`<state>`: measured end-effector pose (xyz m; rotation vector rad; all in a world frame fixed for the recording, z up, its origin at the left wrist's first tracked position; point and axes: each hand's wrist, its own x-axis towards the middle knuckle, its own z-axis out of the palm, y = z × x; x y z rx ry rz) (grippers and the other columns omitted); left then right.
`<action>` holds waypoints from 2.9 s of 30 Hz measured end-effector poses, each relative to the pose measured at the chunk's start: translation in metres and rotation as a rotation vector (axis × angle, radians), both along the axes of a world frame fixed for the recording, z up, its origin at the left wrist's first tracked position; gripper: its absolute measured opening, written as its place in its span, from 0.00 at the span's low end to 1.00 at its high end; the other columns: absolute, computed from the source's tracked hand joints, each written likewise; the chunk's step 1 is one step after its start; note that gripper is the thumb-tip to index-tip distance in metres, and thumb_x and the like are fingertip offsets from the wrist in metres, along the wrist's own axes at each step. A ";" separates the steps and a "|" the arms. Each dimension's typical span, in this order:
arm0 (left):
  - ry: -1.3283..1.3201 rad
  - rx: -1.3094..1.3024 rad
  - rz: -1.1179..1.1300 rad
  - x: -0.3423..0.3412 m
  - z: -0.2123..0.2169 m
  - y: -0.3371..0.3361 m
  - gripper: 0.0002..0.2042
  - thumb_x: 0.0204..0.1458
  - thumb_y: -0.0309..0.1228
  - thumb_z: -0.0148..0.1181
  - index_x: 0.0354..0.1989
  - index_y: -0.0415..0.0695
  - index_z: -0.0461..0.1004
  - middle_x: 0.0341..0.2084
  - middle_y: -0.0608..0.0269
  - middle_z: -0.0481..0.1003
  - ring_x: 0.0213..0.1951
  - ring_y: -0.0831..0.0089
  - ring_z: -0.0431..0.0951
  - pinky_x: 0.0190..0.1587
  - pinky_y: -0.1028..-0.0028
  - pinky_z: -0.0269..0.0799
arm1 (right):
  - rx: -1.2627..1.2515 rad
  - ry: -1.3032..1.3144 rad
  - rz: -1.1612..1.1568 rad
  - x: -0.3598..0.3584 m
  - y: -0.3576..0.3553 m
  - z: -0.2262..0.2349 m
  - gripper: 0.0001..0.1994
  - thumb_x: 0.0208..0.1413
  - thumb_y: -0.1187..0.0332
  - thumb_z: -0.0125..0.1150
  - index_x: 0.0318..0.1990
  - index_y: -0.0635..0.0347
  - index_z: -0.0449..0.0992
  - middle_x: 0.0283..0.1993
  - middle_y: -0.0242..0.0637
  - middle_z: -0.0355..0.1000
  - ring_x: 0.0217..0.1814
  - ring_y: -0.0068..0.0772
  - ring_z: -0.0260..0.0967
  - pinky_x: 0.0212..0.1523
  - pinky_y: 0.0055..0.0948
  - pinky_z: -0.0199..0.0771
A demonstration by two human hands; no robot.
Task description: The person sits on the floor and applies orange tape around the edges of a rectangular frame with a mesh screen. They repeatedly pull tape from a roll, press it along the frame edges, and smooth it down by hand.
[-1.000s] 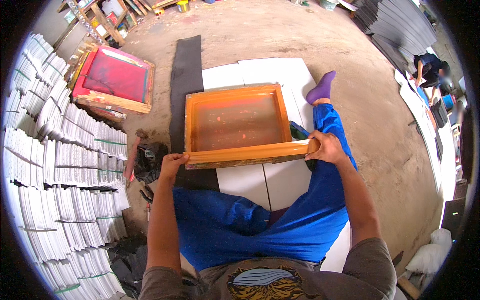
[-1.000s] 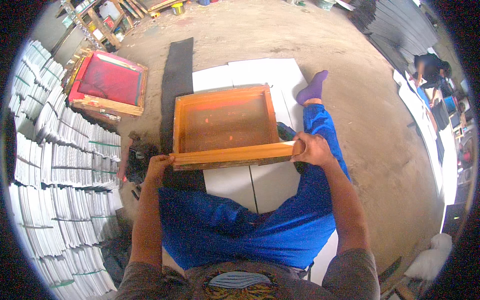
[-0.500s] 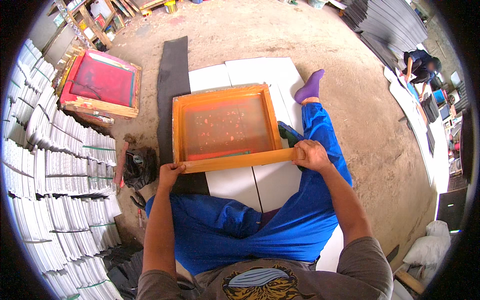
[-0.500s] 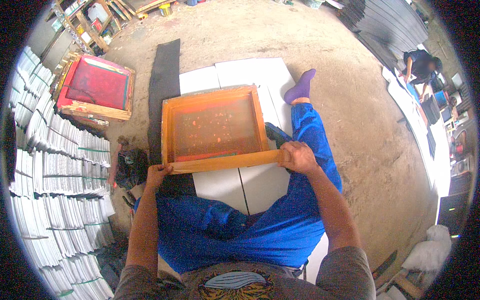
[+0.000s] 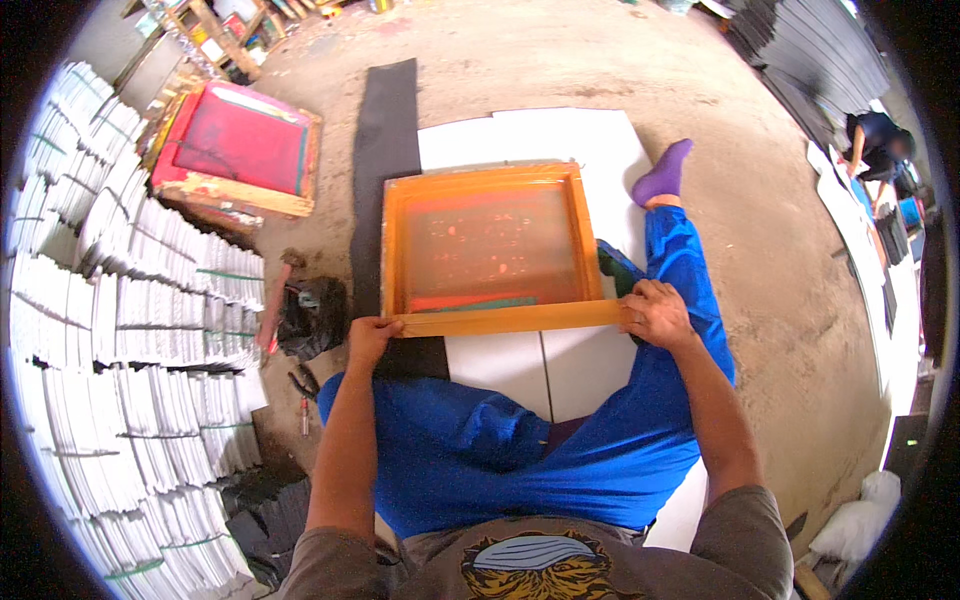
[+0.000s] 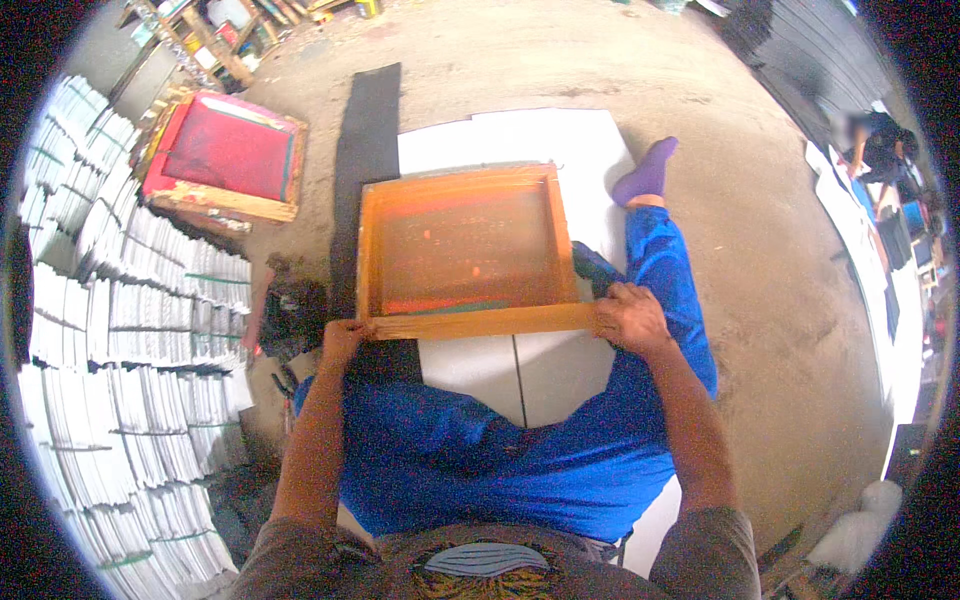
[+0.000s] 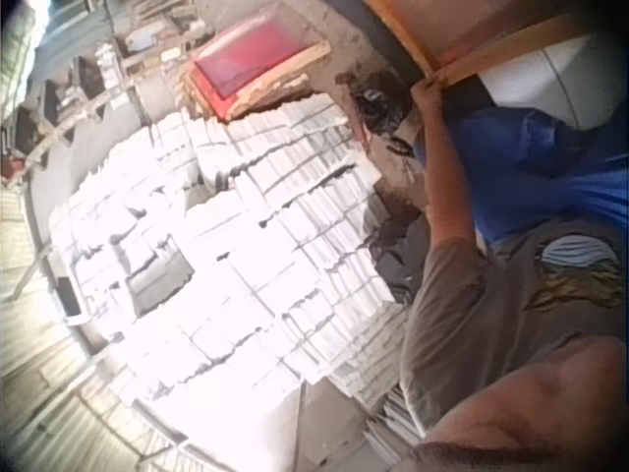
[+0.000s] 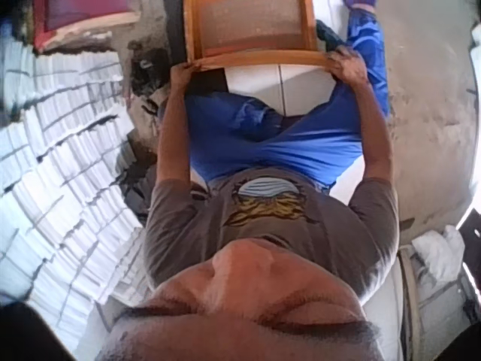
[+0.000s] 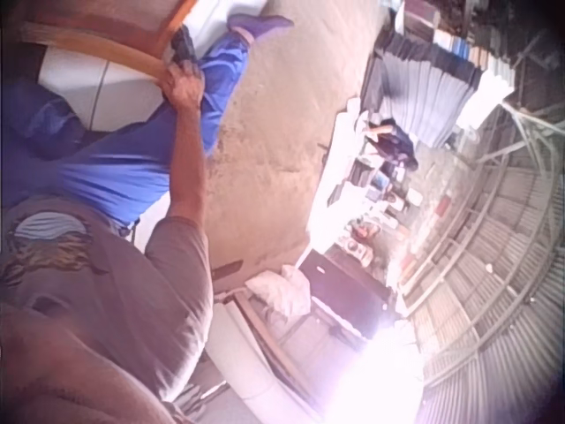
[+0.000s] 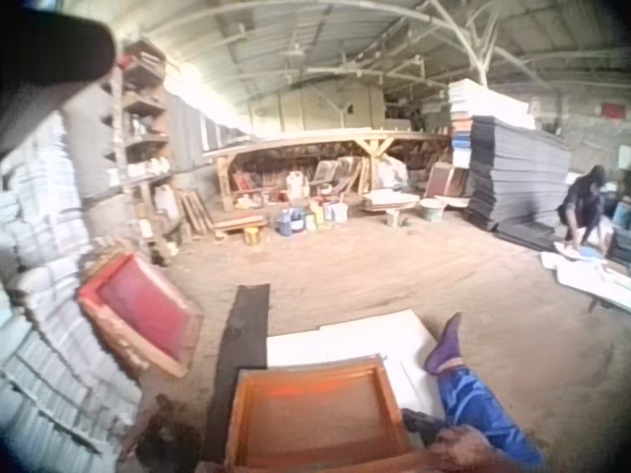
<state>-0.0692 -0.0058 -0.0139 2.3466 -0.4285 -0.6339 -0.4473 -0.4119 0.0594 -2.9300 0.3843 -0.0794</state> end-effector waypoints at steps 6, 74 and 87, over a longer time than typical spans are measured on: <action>-0.002 -0.001 0.049 0.005 -0.016 0.011 0.14 0.48 0.39 0.75 0.34 0.39 0.87 0.24 0.53 0.83 0.28 0.67 0.83 0.37 0.66 0.76 | -0.015 -0.034 0.024 0.010 0.003 0.002 0.22 0.34 0.52 0.78 0.41 0.45 0.83 0.41 0.31 0.71 0.48 0.39 0.70 0.51 0.40 0.70; -0.260 0.148 0.019 -0.008 -0.008 -0.012 0.13 0.44 0.35 0.77 0.30 0.37 0.83 0.28 0.47 0.82 0.33 0.55 0.85 0.39 0.62 0.79 | 0.004 0.240 -0.279 0.036 0.104 -0.074 0.54 0.60 0.29 0.44 0.76 0.70 0.38 0.81 0.55 0.32 0.84 0.52 0.26 0.80 0.49 0.32; -0.293 0.118 0.023 -0.009 -0.001 -0.015 0.14 0.43 0.35 0.78 0.30 0.36 0.83 0.27 0.47 0.82 0.32 0.55 0.85 0.39 0.61 0.79 | -0.056 0.075 -0.289 0.041 0.110 -0.077 0.50 0.62 0.32 0.46 0.75 0.70 0.48 0.78 0.60 0.45 0.82 0.57 0.40 0.78 0.51 0.44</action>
